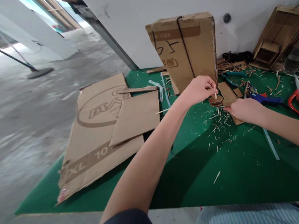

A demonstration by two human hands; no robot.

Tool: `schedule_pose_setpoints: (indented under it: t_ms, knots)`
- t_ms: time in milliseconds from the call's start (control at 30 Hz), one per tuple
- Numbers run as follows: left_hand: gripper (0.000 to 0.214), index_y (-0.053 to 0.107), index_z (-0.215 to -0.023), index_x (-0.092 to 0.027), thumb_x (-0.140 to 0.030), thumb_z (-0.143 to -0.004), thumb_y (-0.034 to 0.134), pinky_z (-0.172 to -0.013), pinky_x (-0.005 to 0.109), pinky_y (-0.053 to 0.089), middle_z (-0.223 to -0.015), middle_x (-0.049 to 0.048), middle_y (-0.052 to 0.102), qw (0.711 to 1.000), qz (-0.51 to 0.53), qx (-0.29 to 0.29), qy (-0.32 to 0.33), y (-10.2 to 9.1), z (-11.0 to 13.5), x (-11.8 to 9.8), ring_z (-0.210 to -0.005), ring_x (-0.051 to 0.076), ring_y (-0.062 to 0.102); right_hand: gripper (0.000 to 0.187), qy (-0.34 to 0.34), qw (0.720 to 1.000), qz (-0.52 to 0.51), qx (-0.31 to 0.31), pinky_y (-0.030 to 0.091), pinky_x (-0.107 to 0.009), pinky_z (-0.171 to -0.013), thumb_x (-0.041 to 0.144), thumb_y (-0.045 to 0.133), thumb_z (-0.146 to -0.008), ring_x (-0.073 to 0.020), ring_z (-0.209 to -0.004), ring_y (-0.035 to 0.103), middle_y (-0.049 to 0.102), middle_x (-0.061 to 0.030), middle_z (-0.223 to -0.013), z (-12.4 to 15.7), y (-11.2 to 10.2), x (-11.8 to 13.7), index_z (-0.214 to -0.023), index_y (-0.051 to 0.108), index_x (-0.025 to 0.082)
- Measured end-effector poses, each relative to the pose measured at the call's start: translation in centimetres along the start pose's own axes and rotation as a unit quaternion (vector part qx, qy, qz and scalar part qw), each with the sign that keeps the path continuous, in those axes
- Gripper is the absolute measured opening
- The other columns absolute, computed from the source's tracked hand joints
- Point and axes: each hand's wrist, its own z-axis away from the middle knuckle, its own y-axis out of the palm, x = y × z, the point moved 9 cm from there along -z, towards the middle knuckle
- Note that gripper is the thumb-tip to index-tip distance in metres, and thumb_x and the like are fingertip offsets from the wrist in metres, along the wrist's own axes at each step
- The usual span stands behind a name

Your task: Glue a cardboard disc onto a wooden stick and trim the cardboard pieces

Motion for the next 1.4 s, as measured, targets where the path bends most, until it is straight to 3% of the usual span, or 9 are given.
schedule_pose_setpoints:
  t_ms: [233, 600, 1000, 1100, 1233, 1400]
  knots:
    - [0.008, 0.055, -0.079, -0.016, -0.020, -0.074, 0.060, -0.060, 0.028, 0.043, -0.075, 0.0069, 0.072, 1.000, 0.007, 0.016, 0.007, 0.2, 0.3, -0.8, -0.070, 0.016, 0.066, 0.057, -0.034, 0.999, 0.011, 0.032, 0.048, -0.034, -0.054, 0.044, 0.029, -0.100, -0.0273, -0.069, 0.069, 0.068, -0.0194, -0.078, 0.1, 0.4, 1.0, -0.090, 0.072, 0.010]
    - [0.010, 0.058, -0.077, -0.016, -0.023, -0.072, 0.064, -0.061, 0.027, 0.044, -0.075, 0.0058, 0.071, 1.000, -0.010, -0.013, -0.007, -0.6, 0.6, -0.5, -0.070, 0.015, 0.065, 0.056, -0.026, 0.997, -0.003, 0.076, 0.050, -0.037, -0.054, 0.041, 0.027, -0.100, -0.0302, -0.072, 0.070, 0.068, -0.0191, -0.077, 0.5, 0.7, 1.5, -0.089, 0.072, 0.010]
    - [0.015, 0.060, -0.079, -0.015, -0.027, -0.072, 0.066, -0.059, 0.028, 0.044, -0.081, 0.0089, 0.072, 0.999, -0.015, -0.027, -0.020, -0.6, 0.4, 0.1, -0.071, 0.016, 0.065, 0.051, 0.010, 1.000, -0.010, 0.023, 0.049, -0.033, -0.056, 0.036, 0.029, -0.101, -0.0262, -0.071, 0.071, 0.071, -0.0170, -0.078, 2.1, 0.7, 1.8, -0.086, 0.072, 0.011]
    - [0.017, 0.061, -0.082, -0.015, -0.029, -0.073, 0.066, -0.059, 0.028, 0.044, -0.082, 0.0091, 0.072, 0.999, -0.010, -0.023, -0.026, -0.5, 0.3, 0.3, -0.071, 0.017, 0.066, 0.052, -0.010, 1.000, 0.009, 0.014, 0.047, -0.031, -0.054, 0.035, 0.029, -0.101, -0.0254, -0.068, 0.071, 0.071, -0.0162, -0.075, 2.3, 0.4, 1.9, -0.083, 0.071, 0.011]
    - [0.016, 0.060, -0.080, -0.015, -0.029, -0.074, 0.065, -0.060, 0.027, 0.044, -0.080, 0.0083, 0.072, 0.999, -0.017, -0.021, -0.017, -0.4, 0.2, 0.2, -0.071, 0.016, 0.066, 0.055, -0.023, 0.998, 0.045, -0.032, 0.045, -0.031, -0.055, 0.039, 0.026, -0.101, -0.0262, -0.069, 0.071, 0.071, -0.0165, -0.077, 2.0, -0.8, 1.3, -0.084, 0.069, 0.010]
    - [0.012, 0.058, -0.078, -0.016, -0.027, -0.076, 0.062, -0.062, 0.027, 0.044, -0.078, 0.0075, 0.072, 1.000, -0.017, -0.002, -0.010, -0.1, 0.2, -0.1, -0.072, 0.015, 0.066, 0.058, -0.009, 0.998, 0.050, -0.039, 0.042, -0.029, -0.056, 0.046, 0.023, -0.100, -0.0264, -0.074, 0.071, 0.072, -0.0171, -0.080, 1.0, -0.8, 0.3, -0.090, 0.067, 0.009]
